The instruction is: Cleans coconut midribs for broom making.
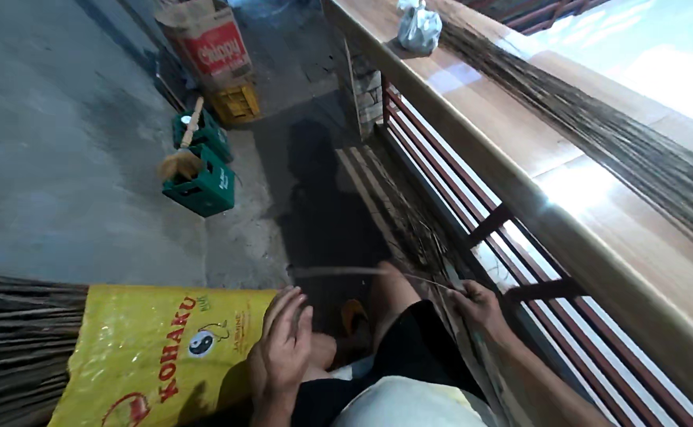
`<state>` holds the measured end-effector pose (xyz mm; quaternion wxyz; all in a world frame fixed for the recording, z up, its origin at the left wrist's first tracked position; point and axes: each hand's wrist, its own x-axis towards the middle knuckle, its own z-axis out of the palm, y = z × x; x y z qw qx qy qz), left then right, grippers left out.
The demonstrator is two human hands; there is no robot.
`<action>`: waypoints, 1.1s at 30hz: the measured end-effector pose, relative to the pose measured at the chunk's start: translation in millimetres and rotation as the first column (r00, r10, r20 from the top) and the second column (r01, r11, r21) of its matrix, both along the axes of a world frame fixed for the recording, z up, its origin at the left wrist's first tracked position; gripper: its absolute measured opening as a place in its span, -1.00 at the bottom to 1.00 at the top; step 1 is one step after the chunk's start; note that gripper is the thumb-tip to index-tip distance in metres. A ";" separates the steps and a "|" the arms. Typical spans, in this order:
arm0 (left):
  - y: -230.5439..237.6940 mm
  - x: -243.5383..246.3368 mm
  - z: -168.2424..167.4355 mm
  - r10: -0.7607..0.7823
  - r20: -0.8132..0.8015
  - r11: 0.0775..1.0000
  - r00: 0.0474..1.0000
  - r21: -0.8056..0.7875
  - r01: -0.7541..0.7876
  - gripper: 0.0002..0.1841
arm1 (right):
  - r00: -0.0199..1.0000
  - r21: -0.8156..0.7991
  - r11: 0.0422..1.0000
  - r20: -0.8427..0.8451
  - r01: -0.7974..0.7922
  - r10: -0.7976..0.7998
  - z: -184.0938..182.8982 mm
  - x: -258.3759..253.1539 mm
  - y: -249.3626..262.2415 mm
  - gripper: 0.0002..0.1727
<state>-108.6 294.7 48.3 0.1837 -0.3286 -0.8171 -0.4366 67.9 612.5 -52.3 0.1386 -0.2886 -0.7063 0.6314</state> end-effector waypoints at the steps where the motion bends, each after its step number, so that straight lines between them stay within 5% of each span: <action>1: 6.9 6.2 -8.0 0.011 -0.043 0.994 0.999 0.113 -0.006 -0.73 | 0.999 -0.120 0.992 0.029 0.026 -0.023 3.5 -4.4 -9.7 -0.78; 5: 34.0 38.9 -43.2 -0.069 0.207 0.970 0.976 0.244 0.017 -0.73 | 0.995 -0.487 0.873 0.102 0.042 0.009 16.4 -30.3 -41.2 -0.82; 10: 57.2 54.7 -52.6 -0.144 0.715 0.968 0.685 0.245 -0.053 -0.62 | 0.989 -0.675 0.731 0.018 -0.096 0.146 46.9 -61.9 -77.5 -0.85; 22: 58.2 31.7 -22.3 -0.143 0.759 0.857 0.635 0.416 -0.304 -0.78 | 0.966 -0.788 0.581 -0.064 -0.203 0.250 76.0 -91.7 -149.3 -0.82; 28: 6.5 21.2 -28.0 -0.054 0.752 0.828 0.657 0.401 -0.391 -0.72 | 0.910 -0.532 0.739 -0.199 -0.412 0.364 47.0 -80.7 -128.9 -0.64; 33: -25.4 39.9 -37.9 0.044 0.736 0.850 0.676 0.328 -0.412 -0.76 | 0.744 -0.408 0.627 -0.270 -0.663 0.611 56.9 -84.7 -118.7 -0.63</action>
